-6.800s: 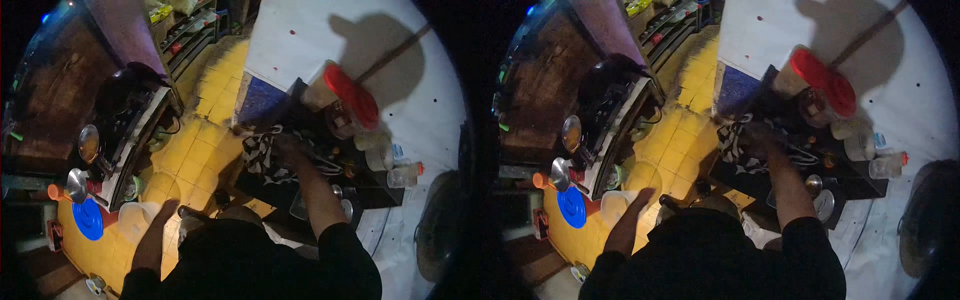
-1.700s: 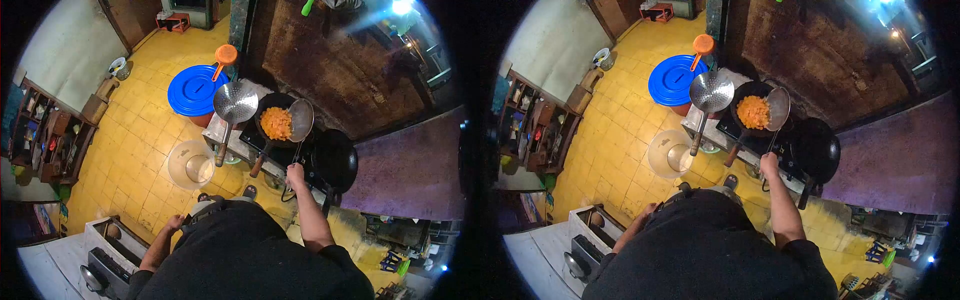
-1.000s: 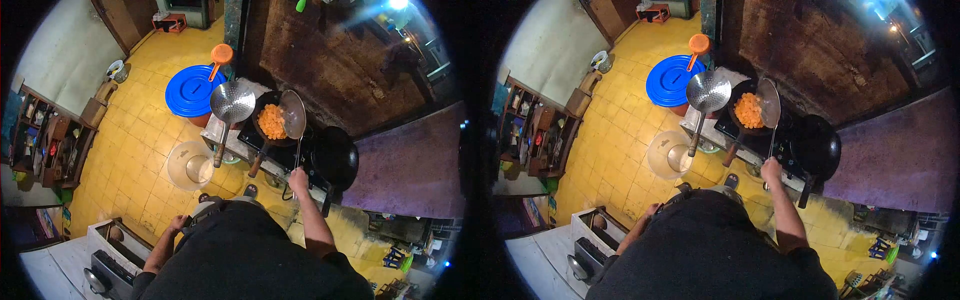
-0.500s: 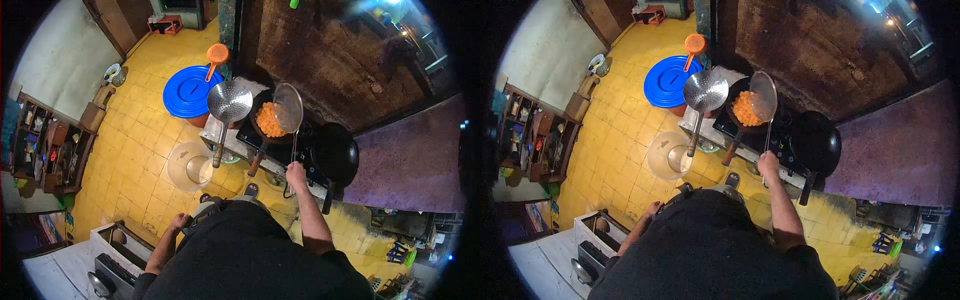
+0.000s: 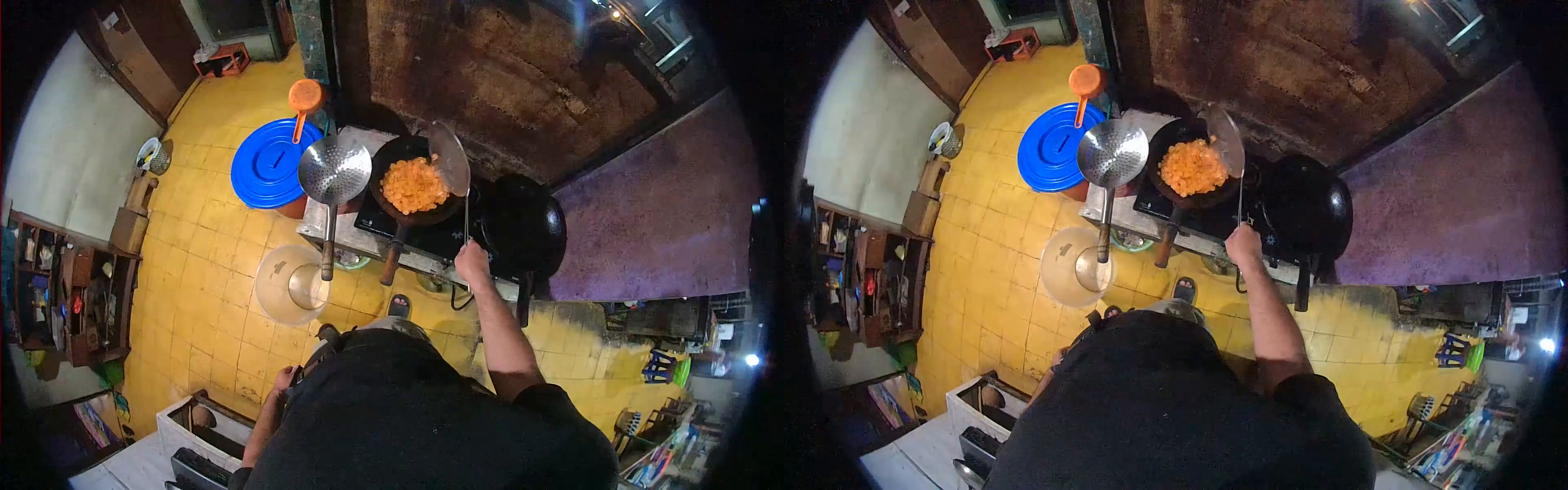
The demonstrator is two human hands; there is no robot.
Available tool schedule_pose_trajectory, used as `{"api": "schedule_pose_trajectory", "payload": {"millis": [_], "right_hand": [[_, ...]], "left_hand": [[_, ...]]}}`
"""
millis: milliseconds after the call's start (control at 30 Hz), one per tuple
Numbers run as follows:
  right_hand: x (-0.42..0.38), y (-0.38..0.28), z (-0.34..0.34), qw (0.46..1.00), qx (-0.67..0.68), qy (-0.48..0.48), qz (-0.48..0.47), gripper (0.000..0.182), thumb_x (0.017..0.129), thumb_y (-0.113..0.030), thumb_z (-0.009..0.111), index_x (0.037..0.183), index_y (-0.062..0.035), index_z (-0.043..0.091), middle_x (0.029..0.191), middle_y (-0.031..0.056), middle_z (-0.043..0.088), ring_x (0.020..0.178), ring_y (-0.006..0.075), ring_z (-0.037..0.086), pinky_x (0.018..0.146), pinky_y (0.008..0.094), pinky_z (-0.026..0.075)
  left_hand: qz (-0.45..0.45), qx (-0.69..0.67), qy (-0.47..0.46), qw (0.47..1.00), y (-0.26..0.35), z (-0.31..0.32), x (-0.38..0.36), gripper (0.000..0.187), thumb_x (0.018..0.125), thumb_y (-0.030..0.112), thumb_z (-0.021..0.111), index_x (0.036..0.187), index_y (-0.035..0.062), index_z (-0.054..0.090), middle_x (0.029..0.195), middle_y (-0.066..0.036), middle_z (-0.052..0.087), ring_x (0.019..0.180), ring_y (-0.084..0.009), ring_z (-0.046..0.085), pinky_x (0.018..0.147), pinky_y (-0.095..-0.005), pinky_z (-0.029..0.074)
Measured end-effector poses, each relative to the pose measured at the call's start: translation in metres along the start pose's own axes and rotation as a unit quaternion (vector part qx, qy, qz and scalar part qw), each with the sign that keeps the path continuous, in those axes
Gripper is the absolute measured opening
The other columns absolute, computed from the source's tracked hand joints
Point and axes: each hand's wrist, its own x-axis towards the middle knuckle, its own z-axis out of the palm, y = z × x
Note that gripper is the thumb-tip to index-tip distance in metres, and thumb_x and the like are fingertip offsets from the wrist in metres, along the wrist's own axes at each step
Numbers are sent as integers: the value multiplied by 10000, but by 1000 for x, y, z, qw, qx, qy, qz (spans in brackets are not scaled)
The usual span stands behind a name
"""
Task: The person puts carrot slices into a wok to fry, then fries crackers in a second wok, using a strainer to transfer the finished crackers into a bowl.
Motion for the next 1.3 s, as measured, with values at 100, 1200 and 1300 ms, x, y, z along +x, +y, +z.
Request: {"api": "schedule_pose_trajectory", "payload": {"millis": [100, 1200, 1300], "right_hand": [[3, 4, 14, 999, 3, 19, 29, 201, 846, -153, 447, 860, 21, 548, 871, 266, 598, 870, 425, 576, 759, 468, 477], [-30, -9, 38, 998, 24, -58, 23, 189, 832, -150, 458, 849, 22, 534, 852, 244, 596, 840, 430, 568, 739, 495, 457], [-33, -1, 30, 998, 17, -63, -22, 178, 823, -150, 472, 835, 13, 542, 837, 243, 600, 828, 428, 575, 737, 496, 462]], "left_hand": [[40, -38, 19, 998, 5, 1, -8, 449, 888, 388, 513, 860, -51, 603, 745, -104, 628, 666, -176, 560, 631, -308, 440], [-17, -10, -32, 999, 24, -6, 9, 426, 894, 374, 487, 921, -32, 616, 803, -126, 654, 753, -198, 607, 682, -315, 459], [12, 7, -27, 1000, 53, -11, -6, 449, 894, 390, 483, 922, -39, 612, 819, -120, 654, 774, -193, 605, 698, -313, 462]]}}
